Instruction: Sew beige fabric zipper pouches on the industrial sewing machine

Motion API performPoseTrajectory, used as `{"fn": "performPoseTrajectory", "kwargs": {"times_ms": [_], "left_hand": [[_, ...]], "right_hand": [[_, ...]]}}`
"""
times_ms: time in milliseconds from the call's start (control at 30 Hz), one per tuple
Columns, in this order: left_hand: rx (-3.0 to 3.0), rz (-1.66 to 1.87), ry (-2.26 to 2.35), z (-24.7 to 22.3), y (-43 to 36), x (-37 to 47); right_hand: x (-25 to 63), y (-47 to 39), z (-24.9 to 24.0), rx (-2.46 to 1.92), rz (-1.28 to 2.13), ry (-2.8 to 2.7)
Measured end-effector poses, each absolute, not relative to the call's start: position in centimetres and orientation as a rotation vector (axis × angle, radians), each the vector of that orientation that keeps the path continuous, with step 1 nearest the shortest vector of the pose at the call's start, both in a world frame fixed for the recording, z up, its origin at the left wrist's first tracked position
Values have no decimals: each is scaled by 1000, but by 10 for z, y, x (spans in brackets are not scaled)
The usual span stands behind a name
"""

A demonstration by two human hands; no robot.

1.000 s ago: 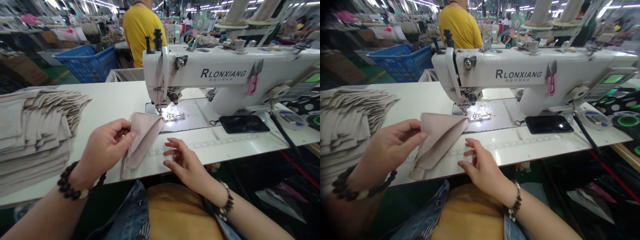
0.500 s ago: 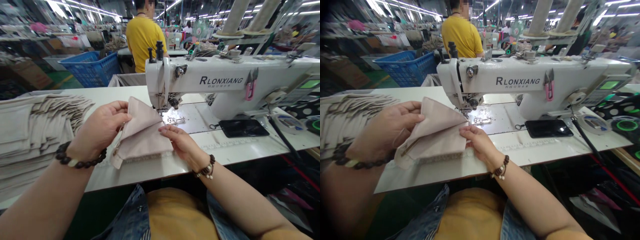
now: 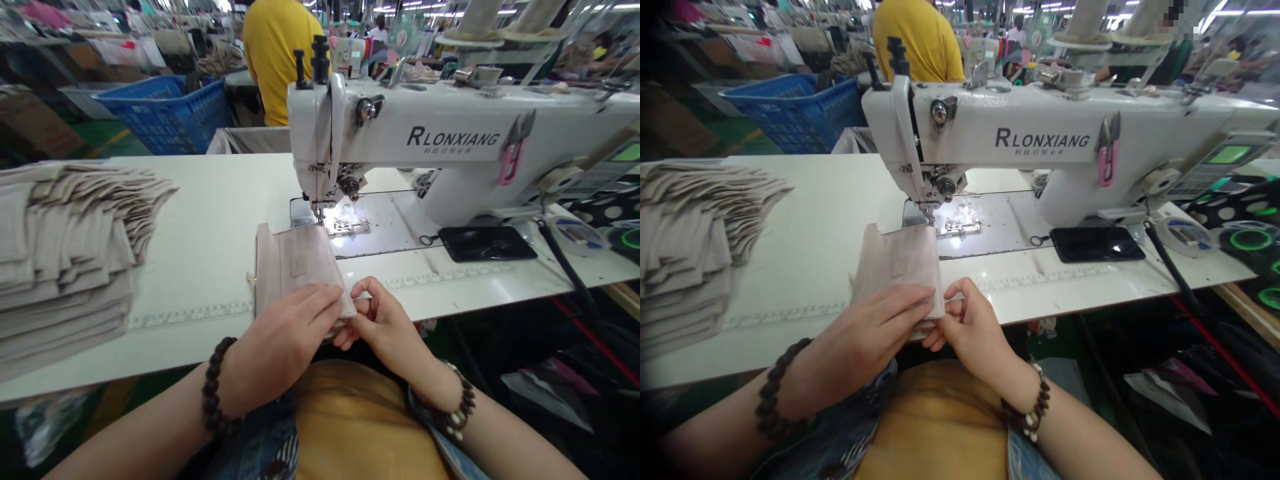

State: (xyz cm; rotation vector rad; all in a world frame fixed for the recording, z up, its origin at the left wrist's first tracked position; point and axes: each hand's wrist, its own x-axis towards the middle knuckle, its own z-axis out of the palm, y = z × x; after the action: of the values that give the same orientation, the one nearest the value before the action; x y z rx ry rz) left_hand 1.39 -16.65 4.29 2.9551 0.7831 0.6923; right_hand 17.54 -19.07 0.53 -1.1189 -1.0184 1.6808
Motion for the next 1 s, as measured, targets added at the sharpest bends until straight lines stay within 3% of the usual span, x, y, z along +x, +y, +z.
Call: {"fn": "performPoseTrajectory", "kwargs": {"times_ms": [1000], "left_hand": [[2822,690,707,32,-168,7]], "right_hand": [[184,-193,9,-1019,1806,-1174]]}}
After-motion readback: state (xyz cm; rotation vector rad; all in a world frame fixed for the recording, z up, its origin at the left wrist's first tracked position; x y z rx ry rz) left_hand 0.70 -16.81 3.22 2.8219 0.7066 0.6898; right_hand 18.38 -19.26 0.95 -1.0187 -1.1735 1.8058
